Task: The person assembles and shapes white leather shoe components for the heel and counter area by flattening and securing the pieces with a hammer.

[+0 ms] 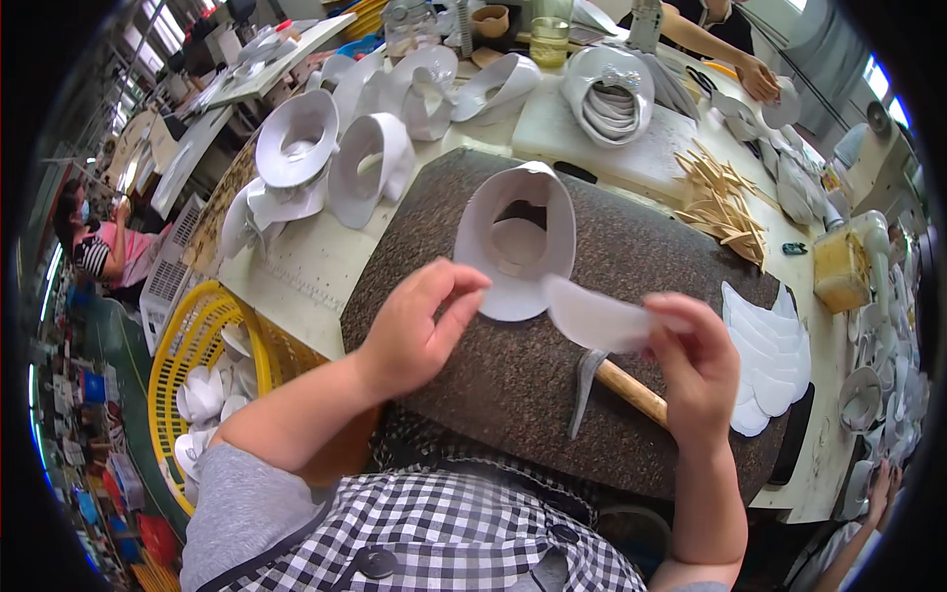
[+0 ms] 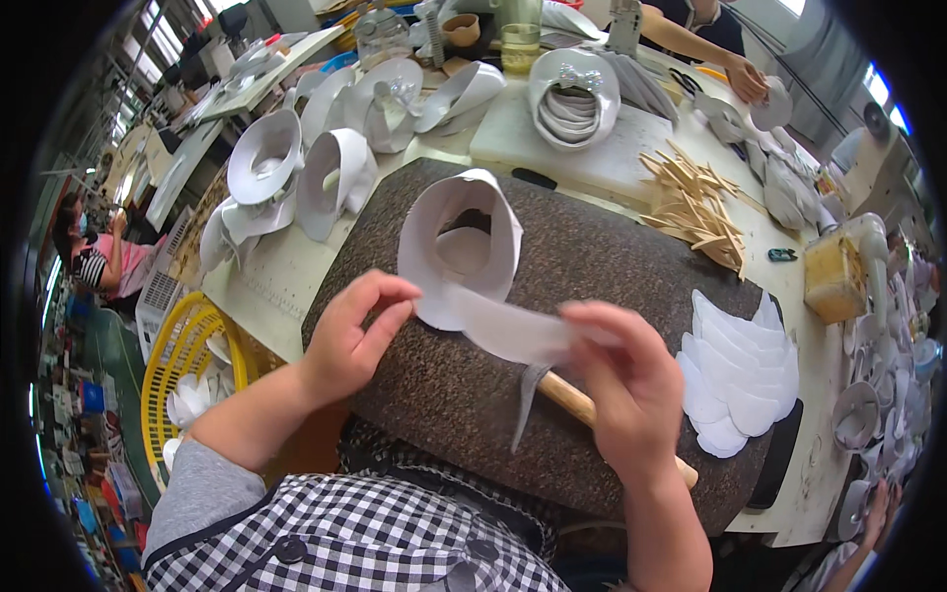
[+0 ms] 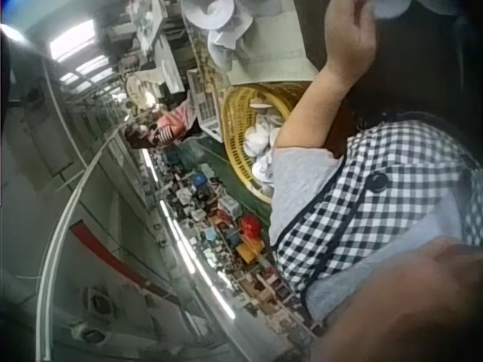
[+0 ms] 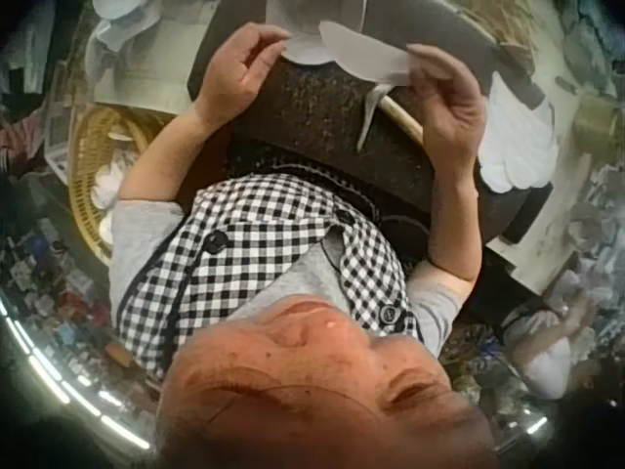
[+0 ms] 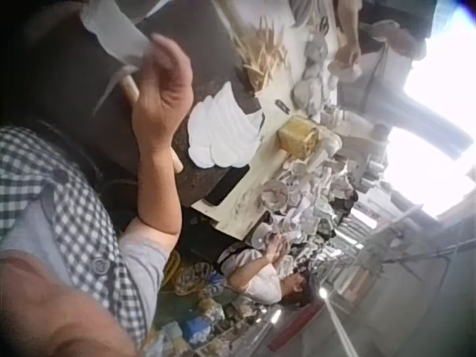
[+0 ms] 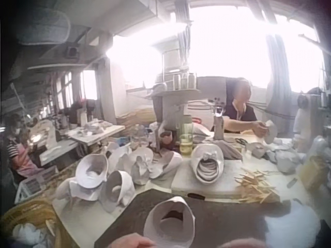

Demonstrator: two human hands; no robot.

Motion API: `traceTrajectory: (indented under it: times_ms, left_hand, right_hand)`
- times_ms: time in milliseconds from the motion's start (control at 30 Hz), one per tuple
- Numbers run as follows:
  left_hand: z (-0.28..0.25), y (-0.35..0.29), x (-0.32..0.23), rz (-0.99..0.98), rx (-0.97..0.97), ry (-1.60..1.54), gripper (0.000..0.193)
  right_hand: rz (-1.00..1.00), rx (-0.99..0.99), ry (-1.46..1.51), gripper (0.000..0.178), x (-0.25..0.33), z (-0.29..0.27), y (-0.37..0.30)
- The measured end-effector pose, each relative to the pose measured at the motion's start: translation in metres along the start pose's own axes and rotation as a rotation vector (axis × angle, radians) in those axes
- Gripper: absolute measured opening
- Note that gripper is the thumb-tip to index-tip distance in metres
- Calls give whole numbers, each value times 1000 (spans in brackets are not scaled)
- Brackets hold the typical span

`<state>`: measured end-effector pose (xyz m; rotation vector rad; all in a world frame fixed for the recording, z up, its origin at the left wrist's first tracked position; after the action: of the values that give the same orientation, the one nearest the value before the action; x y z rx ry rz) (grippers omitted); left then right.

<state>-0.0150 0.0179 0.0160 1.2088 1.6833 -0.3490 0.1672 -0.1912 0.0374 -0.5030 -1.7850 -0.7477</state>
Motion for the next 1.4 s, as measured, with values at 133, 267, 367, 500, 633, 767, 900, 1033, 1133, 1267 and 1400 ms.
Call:
traceTrajectory:
  times_ms: [133,267,367,500,633,767,900,1033,1133,1267,1400]
  left_hand:
    - [5,1,34,189,142,292,38]
    - [2,9,40,178,42,123,55]
    - [-7,19,45,-94,126,-158,58]
    - [-3,24,56,-237,34,-285,46]
    - [-2,24,64,-224,-50,-267,39]
    - [-2,26,64,-223,-24,-232,40]
    - [-1,24,65,-226,-22,-240,40]
    - [1,26,64,-227,-27,-244,41]
    - [1,26,63,-232,-7,-203,41]
    - [1,25,64,-183,-32,-156,43]
    - [2,27,58,-116,-41,17,49]
  right_hand:
    - [118,215,238,22,-7,67,39]
    - [277,254,-125,21,-38,88,55]
    - [233,253,-277,22,-51,91,58]
    - [281,281,-349,18,-53,93,60]
    - [303,285,-355,16,-54,96,61]
    - [326,290,-381,15,-52,93,62]
    - [335,304,-358,14,-53,94,62]
    - [327,316,-339,14,-56,93,61]
    - [336,283,-334,14,-55,93,61]
    - [331,303,-376,15,-54,94,62]
    - [305,298,-421,15,-50,95,63]
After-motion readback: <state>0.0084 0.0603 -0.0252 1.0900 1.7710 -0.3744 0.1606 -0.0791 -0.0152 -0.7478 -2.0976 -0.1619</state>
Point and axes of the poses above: each hand's wrist, its own y-axis towards the middle knuckle, its own z-axis out of the palm, x = y × z, the point moved 3 cm from there along y, towards the middle knuckle, and after that the axes turned 8 degrees about -y, right-handed, at the moved point
